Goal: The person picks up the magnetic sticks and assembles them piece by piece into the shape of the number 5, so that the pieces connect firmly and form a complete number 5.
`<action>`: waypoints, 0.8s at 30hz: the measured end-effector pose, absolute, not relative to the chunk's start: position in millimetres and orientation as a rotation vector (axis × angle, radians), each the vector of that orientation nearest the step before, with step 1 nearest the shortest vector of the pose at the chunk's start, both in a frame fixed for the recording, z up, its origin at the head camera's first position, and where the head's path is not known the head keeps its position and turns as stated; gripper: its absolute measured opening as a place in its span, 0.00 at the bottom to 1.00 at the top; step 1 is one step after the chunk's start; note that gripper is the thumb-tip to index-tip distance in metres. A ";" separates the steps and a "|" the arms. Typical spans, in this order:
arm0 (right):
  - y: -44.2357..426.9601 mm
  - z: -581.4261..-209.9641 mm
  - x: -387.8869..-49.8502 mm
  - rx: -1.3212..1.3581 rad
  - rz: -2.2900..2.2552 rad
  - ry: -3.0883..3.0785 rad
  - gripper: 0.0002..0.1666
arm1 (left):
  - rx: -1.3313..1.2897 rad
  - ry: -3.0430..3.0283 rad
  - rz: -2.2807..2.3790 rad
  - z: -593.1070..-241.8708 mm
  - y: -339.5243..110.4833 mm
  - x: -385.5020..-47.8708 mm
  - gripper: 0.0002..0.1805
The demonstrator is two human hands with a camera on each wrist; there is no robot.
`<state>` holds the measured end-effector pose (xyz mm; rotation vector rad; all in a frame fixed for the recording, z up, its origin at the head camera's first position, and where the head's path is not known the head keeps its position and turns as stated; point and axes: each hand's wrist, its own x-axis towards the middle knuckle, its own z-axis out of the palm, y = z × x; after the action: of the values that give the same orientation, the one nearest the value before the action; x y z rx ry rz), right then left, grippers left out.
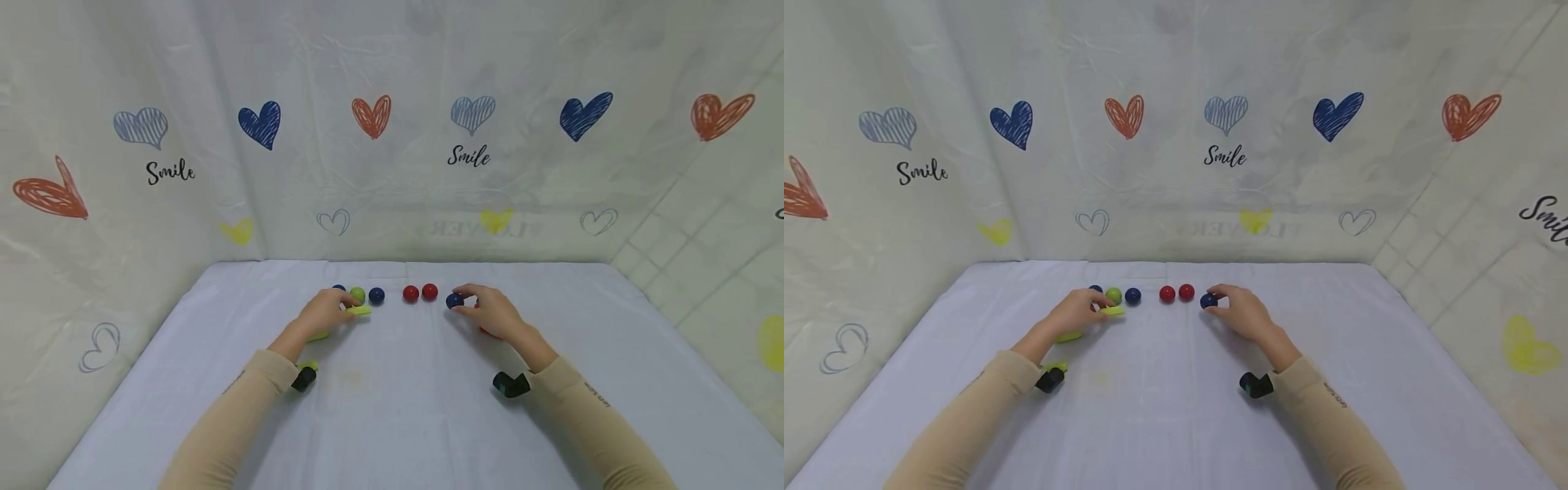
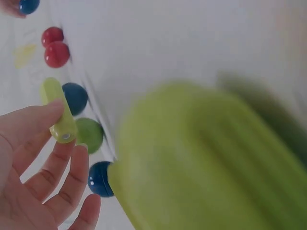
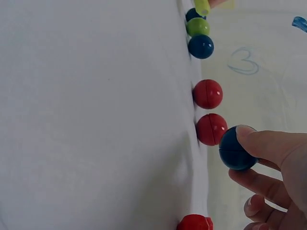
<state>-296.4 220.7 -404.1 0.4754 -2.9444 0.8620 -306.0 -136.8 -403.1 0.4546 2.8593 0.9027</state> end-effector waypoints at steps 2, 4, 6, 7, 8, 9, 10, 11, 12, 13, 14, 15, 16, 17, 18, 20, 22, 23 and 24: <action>218.7 -404.3 -295.1 0.479 0.871 -2.948 0.26 | 0.467 2.868 0.890 -403.9 -131.2 -306.8 0.15; 216.7 -404.7 -293.8 0.484 0.879 -2.948 0.25 | 0.467 2.864 0.887 -404.2 -125.9 -307.3 0.16; 214.5 -405.1 -293.2 0.493 0.874 -2.943 0.25 | 0.464 2.863 0.881 -403.7 -121.2 -306.9 0.16; 213.4 -405.3 -293.1 0.494 0.877 -2.942 0.25 | 0.464 2.862 0.877 -403.7 -119.1 -306.8 0.16; 212.3 -405.5 -293.0 0.501 0.877 -2.939 0.25 | 0.463 2.860 0.875 -403.6 -117.3 -306.7 0.15; 211.1 -405.5 -293.1 0.502 0.881 -2.939 0.25 | 0.465 2.857 0.873 -403.4 -115.5 -306.5 0.15; 209.8 -405.7 -293.6 0.507 0.880 -2.938 0.25 | 0.471 2.859 0.864 -403.4 -113.9 -306.4 0.15; 208.5 -405.7 -294.0 0.511 0.883 -2.938 0.25 | 0.480 2.861 0.853 -403.7 -112.2 -306.5 0.15; 207.5 -405.9 -294.5 0.514 0.881 -2.939 0.26 | 0.491 2.864 0.842 -404.2 -110.5 -306.8 0.15; 206.3 -405.8 -294.9 0.513 0.882 -2.940 0.25 | 0.498 2.867 0.833 -404.7 -108.7 -307.3 0.15; 205.3 -405.9 -295.5 0.514 0.881 -2.941 0.25 | 0.511 2.870 0.822 -405.1 -106.8 -307.8 0.15; 204.2 -405.8 -295.9 0.508 0.884 -2.945 0.25 | 0.527 2.875 0.812 -405.3 -104.7 -308.3 0.15; 203.3 -405.8 -296.2 0.509 0.882 -2.949 0.25 | 0.540 2.878 0.803 -405.6 -102.5 -308.7 0.15; 202.2 -405.9 -296.6 0.508 0.882 -2.955 0.25 | 0.554 2.880 0.798 -405.5 -100.2 -309.0 0.15; 201.2 -406.0 -297.1 0.510 0.880 -2.959 0.25 | 0.567 2.882 0.794 -405.4 -98.1 -309.2 0.15; 199.1 -406.2 -297.5 0.513 0.880 -2.969 0.25 | 0.586 2.878 0.791 -405.1 -93.8 -309.3 0.14; 196.8 -406.4 -297.3 0.525 0.879 -2.975 0.25 | 0.604 2.873 0.787 -405.3 -89.6 -309.6 0.14; 195.4 -406.6 -297.4 0.529 0.877 -2.978 0.25 | 0.607 2.872 0.783 -406.0 -87.5 -310.0 0.14; 194.1 -406.9 -297.5 0.534 0.875 -2.979 0.25 | 0.609 2.870 0.777 -406.7 -85.6 -310.4 0.14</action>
<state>-297.5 194.1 -406.9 0.5337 -2.9791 0.8749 -310.4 -85.6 -406.7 0.6086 2.8703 0.7774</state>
